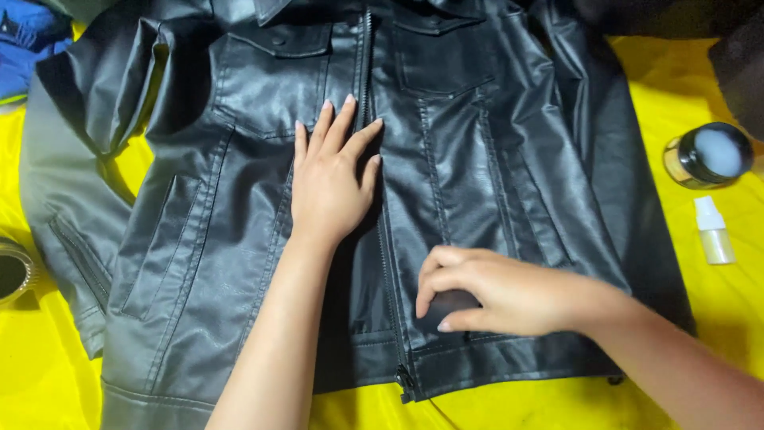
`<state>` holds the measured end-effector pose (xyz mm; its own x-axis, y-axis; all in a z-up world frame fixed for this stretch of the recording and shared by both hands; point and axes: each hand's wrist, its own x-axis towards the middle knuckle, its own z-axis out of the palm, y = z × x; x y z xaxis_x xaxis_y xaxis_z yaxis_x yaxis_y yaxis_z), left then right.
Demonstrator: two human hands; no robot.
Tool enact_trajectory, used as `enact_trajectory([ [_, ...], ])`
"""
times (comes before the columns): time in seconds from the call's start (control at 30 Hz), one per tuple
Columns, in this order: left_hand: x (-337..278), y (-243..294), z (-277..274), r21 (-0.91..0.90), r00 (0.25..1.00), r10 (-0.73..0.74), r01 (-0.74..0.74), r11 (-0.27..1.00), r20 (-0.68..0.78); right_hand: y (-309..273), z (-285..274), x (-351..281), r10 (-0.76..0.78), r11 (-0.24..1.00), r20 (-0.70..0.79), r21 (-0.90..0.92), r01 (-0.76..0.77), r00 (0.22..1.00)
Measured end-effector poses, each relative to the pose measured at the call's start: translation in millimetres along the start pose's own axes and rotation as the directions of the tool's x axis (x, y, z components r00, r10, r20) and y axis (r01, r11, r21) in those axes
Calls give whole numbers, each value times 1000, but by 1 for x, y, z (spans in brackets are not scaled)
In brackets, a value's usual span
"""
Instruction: Applying leather conditioner or polish to a black leather jacket using a sponge, drying it with a hair dryer, and detailing with a small brush.
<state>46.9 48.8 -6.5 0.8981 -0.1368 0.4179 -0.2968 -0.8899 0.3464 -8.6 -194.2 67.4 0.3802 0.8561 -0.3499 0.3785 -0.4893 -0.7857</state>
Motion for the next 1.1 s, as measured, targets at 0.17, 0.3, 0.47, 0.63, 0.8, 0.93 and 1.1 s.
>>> enact_trajectory([
  [0.17, 1, 2, -3, -18, 1000, -13, 13, 1000, 5, 9, -49, 41, 47, 987, -59, -149, -56, 997],
  [0.3, 2, 2, -3, -18, 1000, -22, 22, 1000, 5, 32, -104, 80, -61, 907, -292, -416, -70, 954],
  [0.47, 2, 1, -3, -24, 999, -27, 26, 999, -26, 61, -113, 112, -242, 888, -717, -435, -149, 653],
  [0.63, 6, 9, -9, -45, 983, -150, 155, 987, 106, 60, -40, 105, -274, 762, -708, -573, -303, 650],
  [0.8, 6, 9, -7, -15, 983, -150, 153, 988, 102, 24, 29, 49, -134, 842, -546, -503, -196, 827],
  [0.93, 2, -1, -1, -21, 1000, 0, 0, 1000, -6, -4, 70, -9, -82, 922, -410, -377, -87, 908],
  [1.1, 1, -4, 2, -13, 1000, 0, 0, 1000, 2, -5, 60, -91, -22, 988, -351, 137, 75, 936],
])
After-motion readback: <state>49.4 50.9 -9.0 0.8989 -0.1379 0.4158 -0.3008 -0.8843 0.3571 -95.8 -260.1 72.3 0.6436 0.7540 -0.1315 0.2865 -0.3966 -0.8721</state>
